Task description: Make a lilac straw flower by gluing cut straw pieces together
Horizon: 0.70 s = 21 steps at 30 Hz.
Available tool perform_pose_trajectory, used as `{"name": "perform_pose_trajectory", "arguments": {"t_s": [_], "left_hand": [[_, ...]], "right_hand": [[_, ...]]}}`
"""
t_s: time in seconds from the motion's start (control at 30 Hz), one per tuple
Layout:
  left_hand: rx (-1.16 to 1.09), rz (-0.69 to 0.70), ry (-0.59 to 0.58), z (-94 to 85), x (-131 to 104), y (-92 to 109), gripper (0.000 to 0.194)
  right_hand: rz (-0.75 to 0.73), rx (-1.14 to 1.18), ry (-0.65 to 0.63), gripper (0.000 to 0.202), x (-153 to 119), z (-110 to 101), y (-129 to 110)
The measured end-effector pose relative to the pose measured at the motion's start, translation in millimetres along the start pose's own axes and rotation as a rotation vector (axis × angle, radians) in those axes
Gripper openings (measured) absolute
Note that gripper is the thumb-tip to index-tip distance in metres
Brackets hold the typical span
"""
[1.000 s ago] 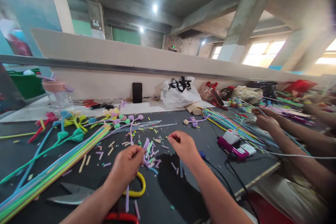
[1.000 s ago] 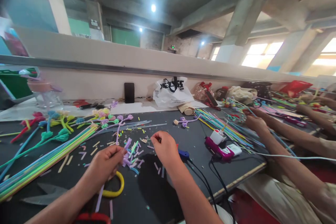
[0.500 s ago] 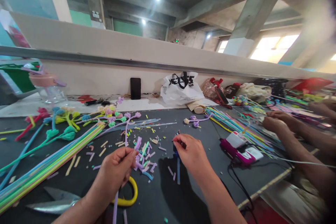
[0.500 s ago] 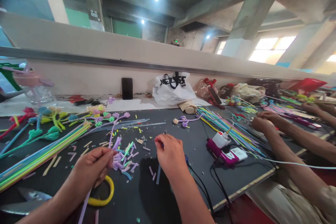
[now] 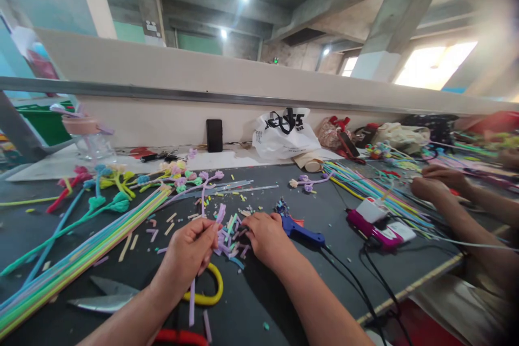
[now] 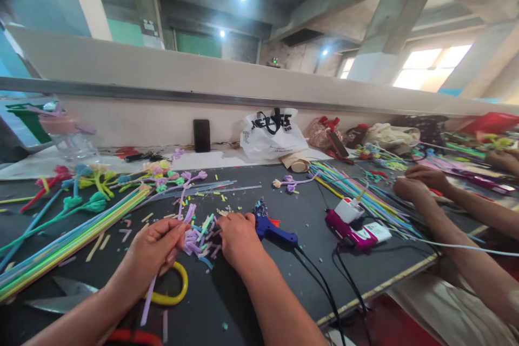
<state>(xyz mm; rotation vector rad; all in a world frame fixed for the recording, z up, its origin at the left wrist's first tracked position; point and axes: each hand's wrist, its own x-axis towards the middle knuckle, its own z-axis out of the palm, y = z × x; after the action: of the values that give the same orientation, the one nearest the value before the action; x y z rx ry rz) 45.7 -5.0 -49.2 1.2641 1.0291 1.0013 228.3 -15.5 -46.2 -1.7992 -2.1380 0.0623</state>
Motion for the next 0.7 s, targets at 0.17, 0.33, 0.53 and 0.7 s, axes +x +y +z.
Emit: {"name": "perform_pose_trajectory", "arguments": {"t_s": [0.17, 0.33, 0.53, 0.7], "left_hand": [[-0.073, 0.013, 0.039, -1.2, 0.7, 4.0, 0.029], [-0.047, 0.018, 0.003, 0.3, 1.1, 2.3, 0.031], [-0.005, 0.025, -0.04, 1.5, 0.0, -2.0, 0.033], [0.014, 0.003, -0.079, 3.0, -2.0, -0.4, 0.033]], "right_hand": [[-0.125, 0.051, -0.015, 0.014, -7.0, -1.5, -20.2], [-0.228, -0.008, -0.105, 0.01, -9.5, 3.1, -34.6], [-0.124, 0.267, -0.003, 0.012, -6.4, 1.0, -23.0], [-0.026, 0.452, 0.005, 0.021, -7.2, -1.0, -17.0]]}}
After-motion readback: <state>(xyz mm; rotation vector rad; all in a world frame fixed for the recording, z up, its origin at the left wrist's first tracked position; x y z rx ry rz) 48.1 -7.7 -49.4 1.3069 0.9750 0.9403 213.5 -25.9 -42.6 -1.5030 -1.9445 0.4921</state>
